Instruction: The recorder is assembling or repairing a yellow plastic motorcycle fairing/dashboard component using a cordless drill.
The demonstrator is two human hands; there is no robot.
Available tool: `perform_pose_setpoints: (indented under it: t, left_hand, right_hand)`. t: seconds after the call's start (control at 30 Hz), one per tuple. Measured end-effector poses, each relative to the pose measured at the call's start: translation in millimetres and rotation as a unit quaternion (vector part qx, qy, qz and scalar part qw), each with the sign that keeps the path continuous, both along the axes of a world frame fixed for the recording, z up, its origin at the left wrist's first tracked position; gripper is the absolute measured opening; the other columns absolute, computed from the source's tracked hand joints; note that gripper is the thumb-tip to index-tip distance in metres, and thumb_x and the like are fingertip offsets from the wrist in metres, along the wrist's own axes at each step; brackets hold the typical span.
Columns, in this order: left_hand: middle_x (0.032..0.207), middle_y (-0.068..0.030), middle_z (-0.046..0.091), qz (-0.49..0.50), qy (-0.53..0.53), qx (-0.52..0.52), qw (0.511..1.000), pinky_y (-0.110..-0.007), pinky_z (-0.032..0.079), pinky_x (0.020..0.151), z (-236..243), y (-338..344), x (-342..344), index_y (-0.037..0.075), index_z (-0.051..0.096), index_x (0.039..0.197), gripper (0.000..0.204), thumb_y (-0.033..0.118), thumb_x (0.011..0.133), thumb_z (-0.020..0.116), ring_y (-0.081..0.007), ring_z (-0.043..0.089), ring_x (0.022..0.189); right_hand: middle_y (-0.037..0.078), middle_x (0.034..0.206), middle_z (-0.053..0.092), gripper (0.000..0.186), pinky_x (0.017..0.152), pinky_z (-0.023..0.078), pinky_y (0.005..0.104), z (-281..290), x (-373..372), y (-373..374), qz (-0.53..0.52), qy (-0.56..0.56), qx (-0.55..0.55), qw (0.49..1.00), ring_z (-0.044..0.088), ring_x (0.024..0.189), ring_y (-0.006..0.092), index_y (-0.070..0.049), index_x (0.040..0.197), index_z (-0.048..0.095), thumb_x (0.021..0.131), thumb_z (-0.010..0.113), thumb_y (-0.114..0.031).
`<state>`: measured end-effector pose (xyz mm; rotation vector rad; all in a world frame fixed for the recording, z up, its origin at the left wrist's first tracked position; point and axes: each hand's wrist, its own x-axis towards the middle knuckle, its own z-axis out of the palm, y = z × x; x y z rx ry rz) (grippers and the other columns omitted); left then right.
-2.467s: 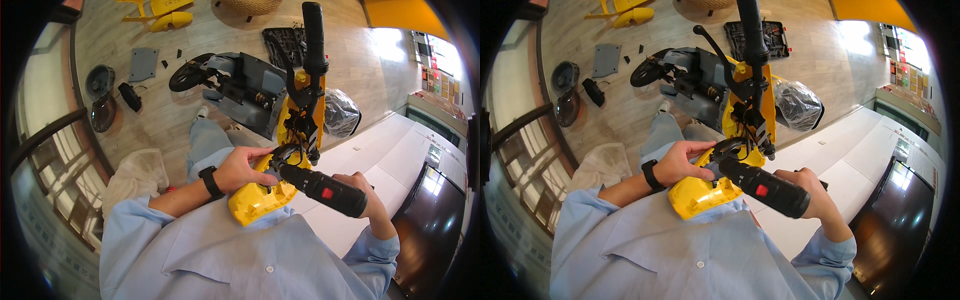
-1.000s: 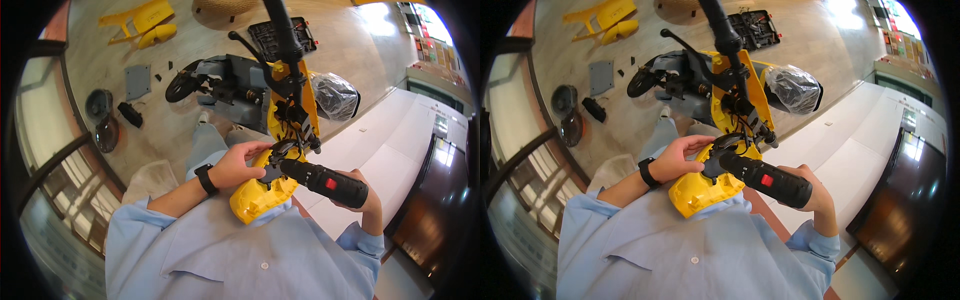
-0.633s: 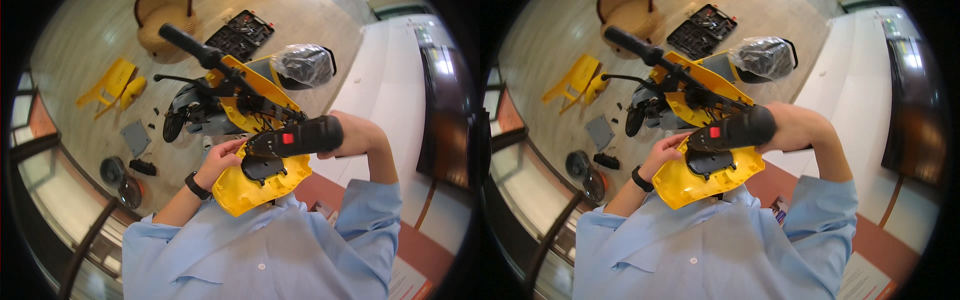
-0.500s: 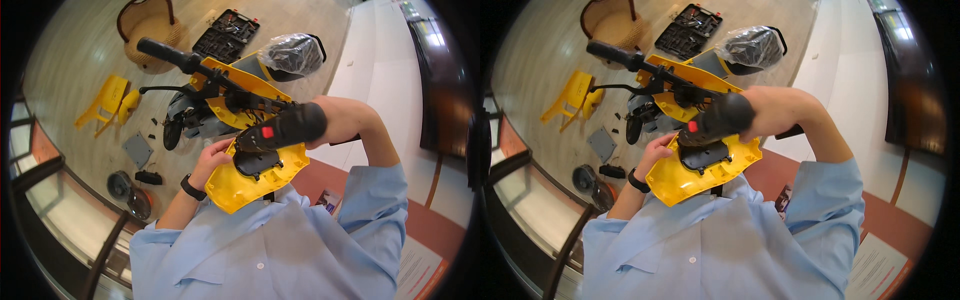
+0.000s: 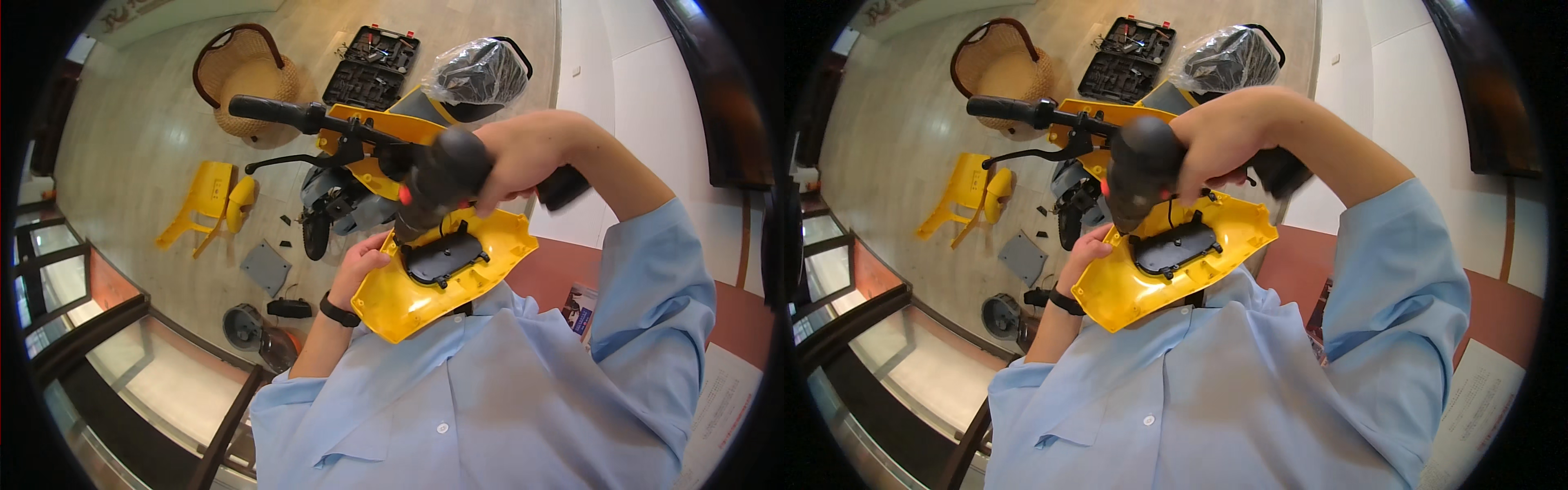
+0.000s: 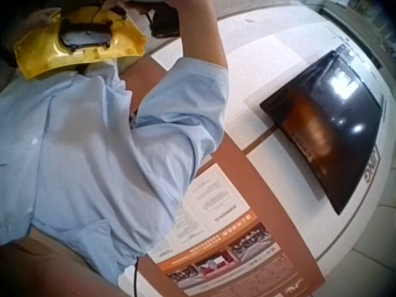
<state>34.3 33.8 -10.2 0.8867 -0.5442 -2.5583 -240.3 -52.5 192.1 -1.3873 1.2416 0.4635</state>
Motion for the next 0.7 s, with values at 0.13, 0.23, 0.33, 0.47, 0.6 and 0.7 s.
perform_pose_setpoints:
  t: [0.13,0.23,0.33,0.47,0.6,0.7]
  left_hand:
    - [0.121,-0.0143,0.064,0.028,0.061,0.107,0.992,-0.034,0.053,0.095,-32.0,13.4,8.7,-0.006,0.052,0.132,0.053,0.014,0.084,0.059,-0.0239,0.066,0.106]
    - [0.118,-0.0152,0.064,0.019,0.050,0.146,0.988,-0.036,0.054,0.094,-57.5,25.0,17.5,-0.005,0.052,0.129,0.050,0.015,0.084,0.058,-0.0254,0.066,0.104]
    - [0.121,-0.0164,0.064,0.053,0.046,0.146,0.987,-0.039,0.053,0.096,-53.9,36.6,26.3,-0.004,0.051,0.132,0.052,0.015,0.084,0.056,-0.0289,0.066,0.105]
    - [0.127,-0.0200,0.063,0.049,0.220,0.262,0.938,-0.046,0.052,0.099,-59.2,13.6,28.1,-0.002,0.052,0.134,0.055,0.018,0.083,0.054,-0.0360,0.065,0.111]
    - [0.123,-0.0221,0.066,0.018,0.253,0.337,0.907,-0.048,0.053,0.097,-60.6,-3.6,29.5,-0.001,0.056,0.130,0.052,0.019,0.083,0.054,-0.0377,0.067,0.108]
    - [0.122,-0.0253,0.066,0.004,0.273,0.372,0.887,-0.046,0.056,0.093,-55.3,-7.6,30.6,-0.004,0.060,0.125,0.047,0.020,0.084,0.054,-0.0379,0.069,0.105]
  right_hand:
    - [0.007,0.074,0.063,0.033,0.060,0.049,0.0308,3.2,-5.0,4.5,-0.008,0.021,-0.047,0.999,0.060,0.063,0.0171,-0.005,0.105,0.067,0.074,0.074,-0.018]
    - [0.007,0.069,0.061,0.030,0.055,0.047,0.0300,28.0,-12.6,0.2,0.084,0.028,-0.151,0.985,0.056,0.057,0.0152,-0.003,0.100,0.067,0.075,0.074,-0.019]
    - [0.007,0.090,0.069,0.040,0.077,0.054,0.0341,48.0,1.5,7.8,-0.122,0.125,-0.057,0.983,0.065,0.083,0.0181,-0.004,0.108,0.066,0.070,0.080,-0.009]
    - [0.007,0.077,0.068,0.033,0.067,0.052,0.0319,-5.7,-42.9,72.9,-0.200,-0.054,-0.360,0.910,0.062,0.066,0.0193,-0.002,0.106,0.067,0.076,0.078,-0.010]
    - [0.009,0.079,0.070,0.027,0.070,0.053,0.0320,-36.5,-54.1,137.8,-0.259,-0.018,-0.440,0.860,0.063,0.070,0.0147,0.000,0.103,0.069,0.080,0.079,-0.010]
    - [0.007,0.076,0.069,0.022,0.066,0.053,0.0301,-61.5,-66.5,176.0,-0.342,-0.004,-0.511,0.789,0.064,0.069,0.0112,0.001,0.098,0.070,0.084,0.079,-0.013]
